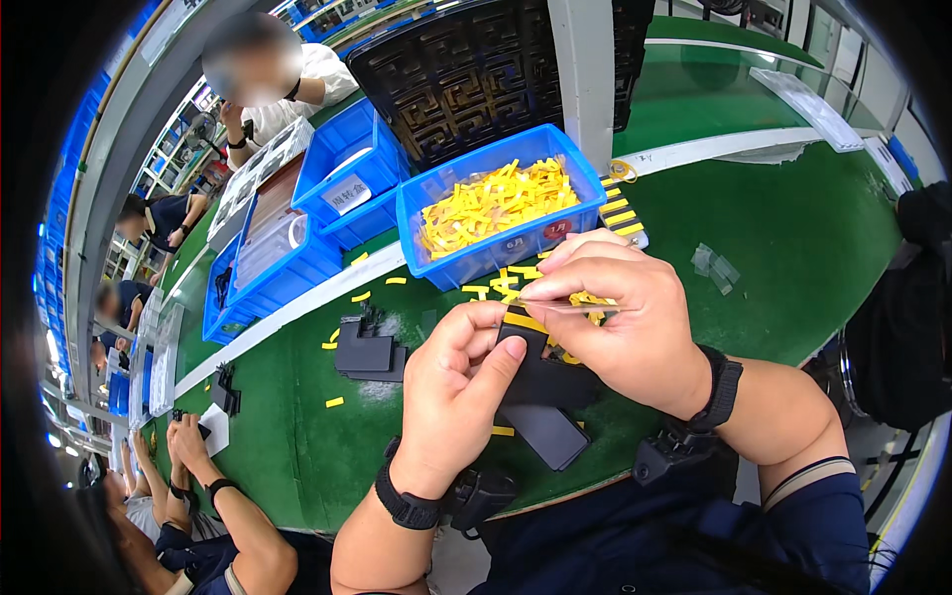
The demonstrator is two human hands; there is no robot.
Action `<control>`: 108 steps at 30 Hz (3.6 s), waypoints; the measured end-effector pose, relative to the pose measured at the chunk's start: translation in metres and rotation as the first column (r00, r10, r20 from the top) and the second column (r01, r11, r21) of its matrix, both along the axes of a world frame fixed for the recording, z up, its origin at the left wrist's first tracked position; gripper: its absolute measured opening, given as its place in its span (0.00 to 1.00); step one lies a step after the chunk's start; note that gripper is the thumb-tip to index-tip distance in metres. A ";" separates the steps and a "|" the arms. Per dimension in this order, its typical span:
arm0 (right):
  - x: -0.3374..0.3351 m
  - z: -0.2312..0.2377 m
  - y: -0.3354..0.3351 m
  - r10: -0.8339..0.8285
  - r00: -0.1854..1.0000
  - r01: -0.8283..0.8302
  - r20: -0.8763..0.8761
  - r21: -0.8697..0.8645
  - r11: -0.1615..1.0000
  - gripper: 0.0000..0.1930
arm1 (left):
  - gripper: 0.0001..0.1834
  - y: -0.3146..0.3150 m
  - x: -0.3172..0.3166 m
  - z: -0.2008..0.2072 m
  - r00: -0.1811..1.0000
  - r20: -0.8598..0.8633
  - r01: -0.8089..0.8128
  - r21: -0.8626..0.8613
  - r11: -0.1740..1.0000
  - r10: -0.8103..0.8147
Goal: Assembling small yellow components into black plastic housings at a factory workstation on a production line.
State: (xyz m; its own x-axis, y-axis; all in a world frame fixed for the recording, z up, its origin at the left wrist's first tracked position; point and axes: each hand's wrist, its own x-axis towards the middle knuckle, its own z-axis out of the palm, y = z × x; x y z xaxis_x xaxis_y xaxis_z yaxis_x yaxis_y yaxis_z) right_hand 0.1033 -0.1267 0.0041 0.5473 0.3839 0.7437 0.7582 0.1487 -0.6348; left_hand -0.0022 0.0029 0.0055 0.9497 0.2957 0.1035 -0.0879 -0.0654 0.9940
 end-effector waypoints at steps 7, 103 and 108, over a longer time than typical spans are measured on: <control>0.000 -0.002 0.003 0.000 1.000 0.000 0.010 -0.001 1.000 0.06 | 0.12 0.004 -0.002 -0.001 1.000 -0.002 0.007 0.018 1.000 -0.007; 0.011 0.004 -0.001 0.027 0.998 -0.033 -0.051 -0.118 0.992 0.05 | 0.08 -0.001 0.006 -0.008 0.981 0.177 -0.084 -0.017 0.996 0.086; 0.009 0.004 0.000 0.036 0.995 -0.052 -0.094 -0.173 0.984 0.06 | 0.08 0.002 0.007 -0.009 0.984 0.161 -0.071 -0.034 0.997 0.075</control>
